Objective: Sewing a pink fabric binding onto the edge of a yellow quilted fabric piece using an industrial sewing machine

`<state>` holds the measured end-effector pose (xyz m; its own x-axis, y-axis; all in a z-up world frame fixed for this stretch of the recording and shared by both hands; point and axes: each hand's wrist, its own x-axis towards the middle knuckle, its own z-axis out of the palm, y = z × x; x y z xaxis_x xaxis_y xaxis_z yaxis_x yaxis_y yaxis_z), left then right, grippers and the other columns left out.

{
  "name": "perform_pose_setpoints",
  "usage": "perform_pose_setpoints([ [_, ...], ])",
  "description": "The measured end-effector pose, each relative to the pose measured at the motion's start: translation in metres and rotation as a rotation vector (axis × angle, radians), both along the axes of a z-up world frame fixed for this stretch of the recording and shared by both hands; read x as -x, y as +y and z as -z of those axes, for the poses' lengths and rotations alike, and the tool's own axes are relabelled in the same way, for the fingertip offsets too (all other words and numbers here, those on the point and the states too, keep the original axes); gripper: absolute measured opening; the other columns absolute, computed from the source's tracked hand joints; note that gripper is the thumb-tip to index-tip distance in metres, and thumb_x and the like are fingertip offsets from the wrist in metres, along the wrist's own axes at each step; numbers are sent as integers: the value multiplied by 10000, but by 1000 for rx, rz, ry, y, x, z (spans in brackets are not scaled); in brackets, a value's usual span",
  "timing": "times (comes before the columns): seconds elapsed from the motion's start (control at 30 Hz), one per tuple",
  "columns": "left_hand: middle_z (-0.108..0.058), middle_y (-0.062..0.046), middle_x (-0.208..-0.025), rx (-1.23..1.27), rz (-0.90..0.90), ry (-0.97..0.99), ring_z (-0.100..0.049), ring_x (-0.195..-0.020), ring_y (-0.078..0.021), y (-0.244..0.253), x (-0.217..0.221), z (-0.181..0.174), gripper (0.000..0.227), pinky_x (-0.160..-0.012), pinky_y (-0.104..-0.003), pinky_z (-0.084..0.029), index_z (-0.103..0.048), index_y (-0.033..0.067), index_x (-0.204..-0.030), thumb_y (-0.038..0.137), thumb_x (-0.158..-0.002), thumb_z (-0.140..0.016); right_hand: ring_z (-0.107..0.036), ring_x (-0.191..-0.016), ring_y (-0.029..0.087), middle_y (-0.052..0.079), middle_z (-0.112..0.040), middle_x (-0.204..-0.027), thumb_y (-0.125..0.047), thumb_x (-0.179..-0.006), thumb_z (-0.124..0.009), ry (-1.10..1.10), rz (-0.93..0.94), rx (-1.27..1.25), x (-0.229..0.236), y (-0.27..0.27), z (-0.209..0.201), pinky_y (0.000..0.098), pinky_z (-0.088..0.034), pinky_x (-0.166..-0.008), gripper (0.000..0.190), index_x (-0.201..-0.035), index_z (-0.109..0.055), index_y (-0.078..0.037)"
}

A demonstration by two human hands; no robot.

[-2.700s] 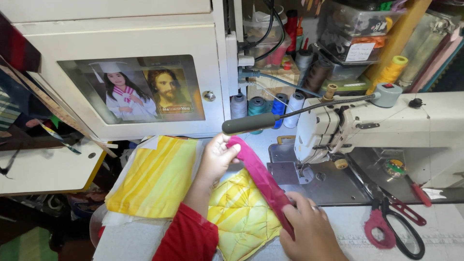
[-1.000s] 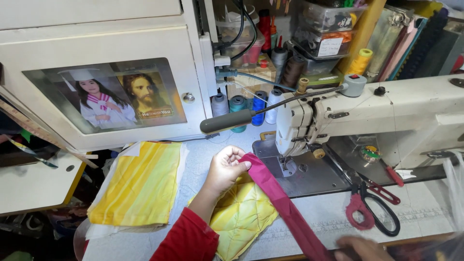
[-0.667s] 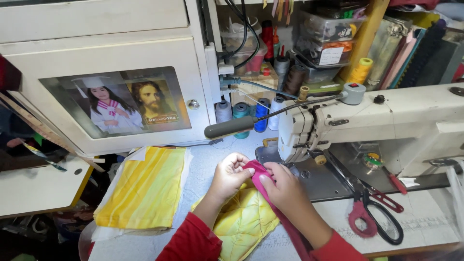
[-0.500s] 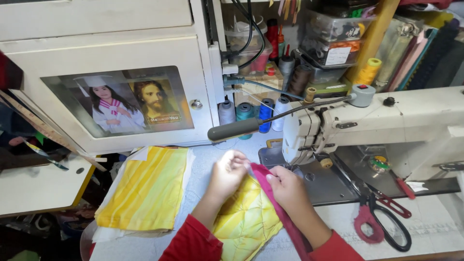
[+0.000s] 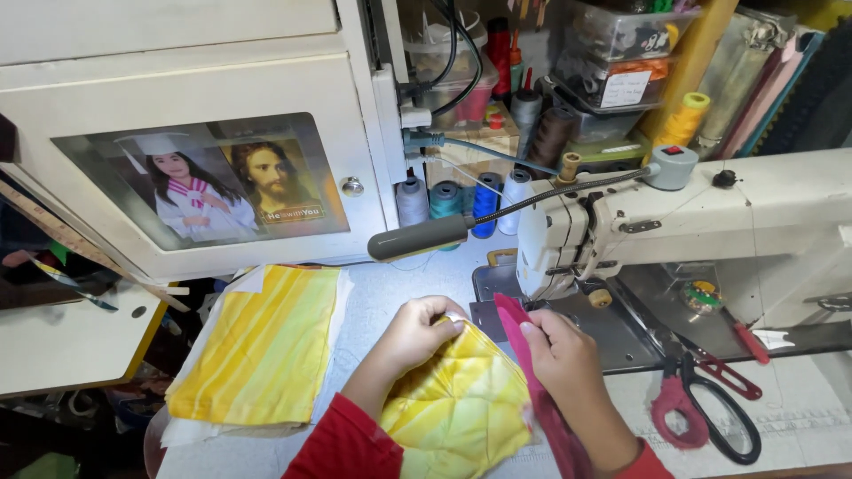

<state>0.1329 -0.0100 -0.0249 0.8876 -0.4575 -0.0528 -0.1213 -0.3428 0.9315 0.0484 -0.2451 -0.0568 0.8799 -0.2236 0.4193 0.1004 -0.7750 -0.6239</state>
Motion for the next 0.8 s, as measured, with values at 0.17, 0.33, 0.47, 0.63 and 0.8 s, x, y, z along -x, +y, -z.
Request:
perform_pose_setpoints([
  [0.17, -760, -96, -915, 638, 301, 191, -711, -790, -114, 6, 5, 10, 140, -731, -207, -588, -775, 0, -967, 1, -835, -820, -707, -853, 217, 16, -759, -903, -280, -941, -611, -25, 8, 5, 0, -15, 10, 374, -511, -783, 170, -969, -713, -147],
  [0.33, -765, -161, -827, 737, 251, 303, -748, -722, -173, 5, 25, -19, 244, -654, -242, -654, -737, -46, -933, -73, -727, -866, -707, -776, 180, -3, -758, -841, -261, -931, -633, 54, -99, -35, 4, 3, -7, 352, -552, -704, 163, -952, -748, -148],
  [0.47, -718, -134, -839, 725, 117, 258, -730, -710, -139, -11, 23, -4, 401, -666, -244, -634, -653, -46, -1074, -129, -729, -840, -677, -746, 132, -34, -741, -790, -240, -889, -689, -37, -207, -147, -1, 10, 5, 297, -521, -739, 97, -875, -735, -155],
  [0.63, -686, -161, -1190, 519, 64, 116, -667, -671, -60, -15, 15, 2, 666, -641, -214, -580, -606, 74, -1328, 45, -720, -878, -680, -803, 80, -37, -773, -859, -145, -899, -691, 49, -320, -304, -2, 9, 18, 256, -549, -747, 87, -941, -766, -127],
  [0.8, -687, -71, -920, 414, 120, 172, -617, -672, -47, -13, 15, 1, 584, -632, -211, -538, -660, 30, -1325, 68, -773, -847, -720, -859, 101, -22, -798, -921, -150, -890, -693, 34, -336, -271, 0, 11, 17, 262, -549, -796, 122, -969, -782, -125],
])
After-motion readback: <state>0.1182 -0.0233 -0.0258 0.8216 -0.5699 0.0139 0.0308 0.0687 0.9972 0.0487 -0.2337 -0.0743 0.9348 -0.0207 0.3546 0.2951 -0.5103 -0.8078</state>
